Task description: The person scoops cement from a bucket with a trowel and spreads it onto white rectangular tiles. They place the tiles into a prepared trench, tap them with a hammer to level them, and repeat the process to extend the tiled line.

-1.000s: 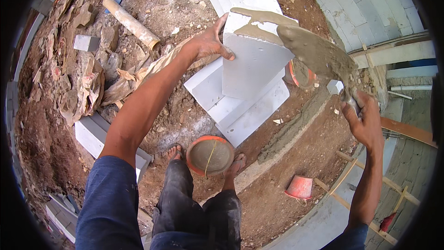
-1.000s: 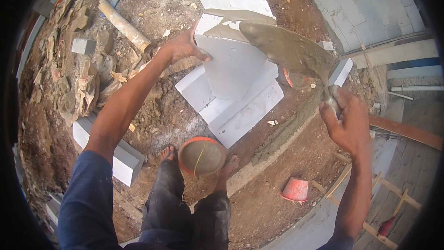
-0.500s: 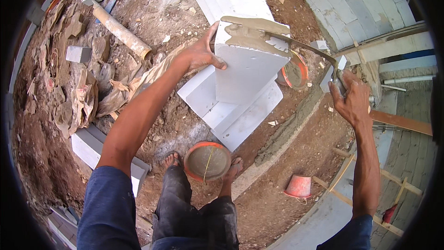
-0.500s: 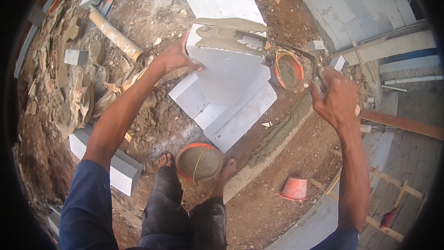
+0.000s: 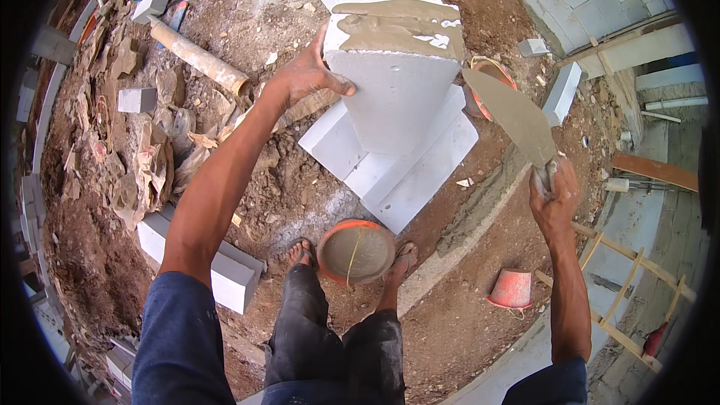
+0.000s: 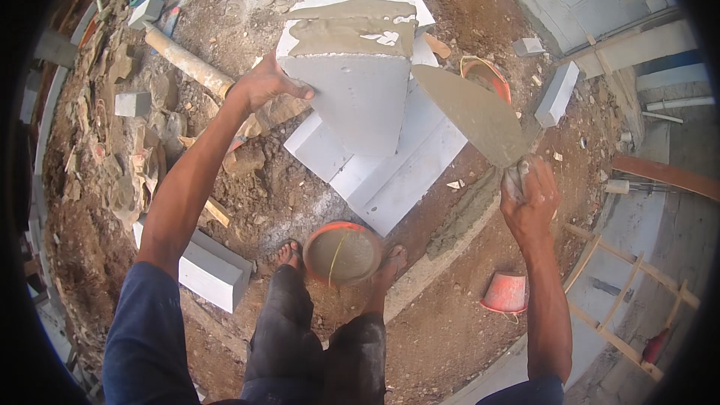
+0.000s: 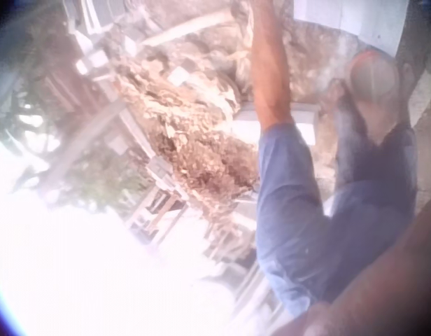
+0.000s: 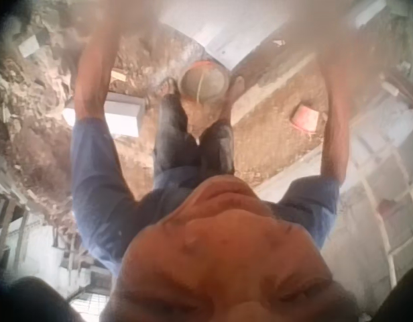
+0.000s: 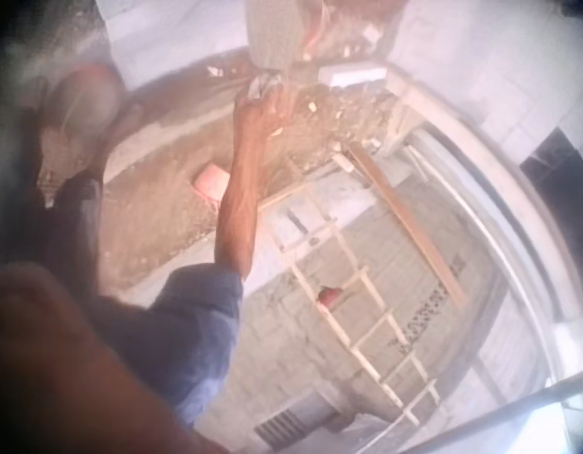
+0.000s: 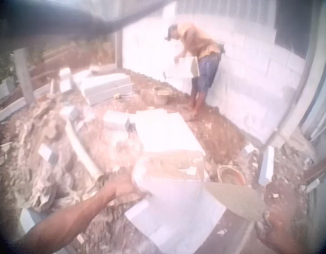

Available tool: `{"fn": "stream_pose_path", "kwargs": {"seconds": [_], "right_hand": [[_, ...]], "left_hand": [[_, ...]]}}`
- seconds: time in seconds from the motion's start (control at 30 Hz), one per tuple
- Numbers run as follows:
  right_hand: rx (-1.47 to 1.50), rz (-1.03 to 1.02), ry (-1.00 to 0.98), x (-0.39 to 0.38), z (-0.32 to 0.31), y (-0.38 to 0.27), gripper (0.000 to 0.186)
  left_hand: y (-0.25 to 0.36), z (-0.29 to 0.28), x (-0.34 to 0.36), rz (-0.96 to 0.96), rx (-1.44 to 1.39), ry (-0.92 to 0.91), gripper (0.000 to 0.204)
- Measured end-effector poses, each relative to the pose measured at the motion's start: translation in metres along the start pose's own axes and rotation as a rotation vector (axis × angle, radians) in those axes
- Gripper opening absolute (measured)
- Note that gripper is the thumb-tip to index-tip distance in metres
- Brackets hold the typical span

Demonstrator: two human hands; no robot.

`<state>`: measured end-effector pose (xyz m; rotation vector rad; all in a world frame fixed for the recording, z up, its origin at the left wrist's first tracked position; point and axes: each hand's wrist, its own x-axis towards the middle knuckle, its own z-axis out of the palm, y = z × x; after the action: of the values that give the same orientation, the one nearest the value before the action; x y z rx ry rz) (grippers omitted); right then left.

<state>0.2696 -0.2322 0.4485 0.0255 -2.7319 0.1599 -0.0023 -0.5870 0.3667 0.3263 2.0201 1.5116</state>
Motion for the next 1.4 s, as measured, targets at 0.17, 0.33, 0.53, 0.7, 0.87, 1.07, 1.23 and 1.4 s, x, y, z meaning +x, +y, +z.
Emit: {"fn": "stream_pose_path", "kwargs": {"seconds": [0.17, 0.33, 0.53, 0.7, 0.87, 1.07, 1.23, 1.4], "right_hand": [[0.147, 0.173, -0.481, -0.141, 0.011, -0.053, 0.022], [0.098, 0.528, -1.250, -0.280, 0.110, -0.148, 0.027], [0.305, 0.479, -1.193, -0.374, 0.238, -0.201, 0.034], [0.438, 0.800, -1.001, -0.340, 0.208, -0.217, 0.039], [0.524, 1.025, -0.613, -0.253, 0.180, -0.206, 0.055], [0.826, 0.925, 0.112, -0.087, 0.211, -0.193, 0.087], [0.880, 1.069, 0.442, -0.038, 0.219, -0.205, 0.105], [0.911, 1.157, 0.424, -0.074, 0.178, -0.236, 0.103]], "left_hand": [[-0.014, -0.013, -0.001, 0.103, 0.307, -0.023, 0.096], [0.011, 0.007, -0.013, 0.278, 0.023, -0.007, 0.109], [0.000, -0.010, 0.006, 0.199, 0.232, -0.057, 0.098], [-0.013, -0.003, -0.009, 0.214, 0.307, 0.130, 0.096], [-0.003, 0.036, -0.038, 0.237, 0.122, 0.206, 0.077], [-0.001, 0.106, -0.079, 0.333, 0.443, 0.309, 0.066], [-0.014, 0.196, -0.096, 0.435, 0.386, 0.632, 0.120], [0.042, 0.280, -0.078, 0.332, 0.301, 0.963, 0.123]]}}
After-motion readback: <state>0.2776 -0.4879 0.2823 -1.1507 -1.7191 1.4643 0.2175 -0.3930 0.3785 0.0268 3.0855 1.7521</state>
